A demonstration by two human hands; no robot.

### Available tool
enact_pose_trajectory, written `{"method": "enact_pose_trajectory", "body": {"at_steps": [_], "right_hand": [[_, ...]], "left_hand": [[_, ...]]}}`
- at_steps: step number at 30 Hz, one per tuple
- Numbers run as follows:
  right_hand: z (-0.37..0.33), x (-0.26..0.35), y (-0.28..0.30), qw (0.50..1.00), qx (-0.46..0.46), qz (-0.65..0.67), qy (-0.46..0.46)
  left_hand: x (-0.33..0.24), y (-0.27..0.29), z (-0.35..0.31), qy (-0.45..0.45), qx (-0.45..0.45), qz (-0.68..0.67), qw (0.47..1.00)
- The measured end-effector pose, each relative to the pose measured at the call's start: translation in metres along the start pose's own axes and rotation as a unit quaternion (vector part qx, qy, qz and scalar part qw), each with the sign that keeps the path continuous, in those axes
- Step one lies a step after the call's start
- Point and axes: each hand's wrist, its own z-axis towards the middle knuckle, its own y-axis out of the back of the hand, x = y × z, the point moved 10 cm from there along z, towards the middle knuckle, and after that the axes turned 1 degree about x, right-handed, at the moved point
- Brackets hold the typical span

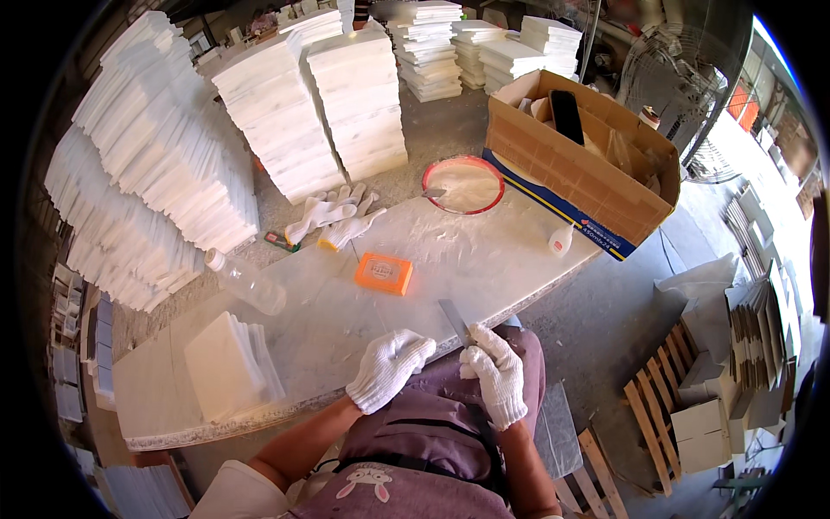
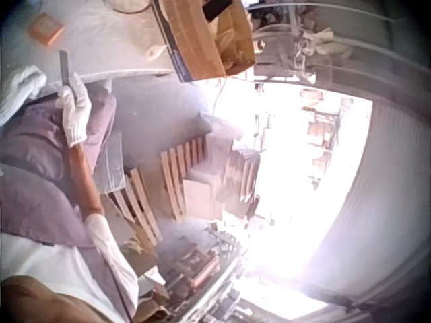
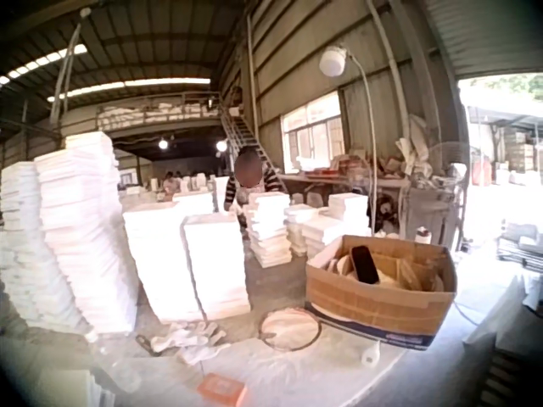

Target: The person smooths the edges of a white foam block using an orange sanding block and a metal scraper. They repeatedly rub the edges and corners of the block to remove roughness, then use the scraper to clean off debris. The person handles the block one at a time, inspecting the edges before placing it aside.

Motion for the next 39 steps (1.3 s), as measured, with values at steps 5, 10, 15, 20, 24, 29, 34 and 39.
{"method": "enact_pose_trajectory", "body": {"at_steps": [5,10,15,20,24,29,34,39], "right_hand": [[0.043,0.07,0.01,0.977,-0.044,-0.136,0.16],[0.12,0.144,-0.006,0.842,-0.077,-0.439,0.306],[0.183,0.147,-0.025,0.728,-0.083,-0.608,0.305],[0.22,0.127,-0.033,0.691,-0.056,-0.682,0.233],[0.237,0.116,-0.026,0.673,-0.048,-0.695,0.249],[0.19,0.167,-0.044,0.689,-0.076,-0.679,0.244],[0.153,0.28,0.015,0.707,-0.221,-0.538,0.402],[0.211,0.338,0.082,0.674,-0.261,-0.597,0.348]], "left_hand": [[0.0,0.006,-0.01,-0.036,-0.035,0.07,0.996],[0.023,0.005,-0.027,-0.039,-0.046,0.095,0.994],[0.023,0.018,-0.044,-0.154,-0.121,0.137,0.971],[-0.023,0.023,-0.05,-0.307,-0.192,0.317,0.876],[-0.013,0.03,-0.035,-0.283,-0.2,0.395,0.851],[-0.006,0.028,-0.028,-0.255,-0.186,0.485,0.816],[-0.007,0.025,-0.021,-0.25,-0.177,0.47,0.828],[-0.011,0.024,-0.014,-0.267,-0.173,0.481,0.817]]}}
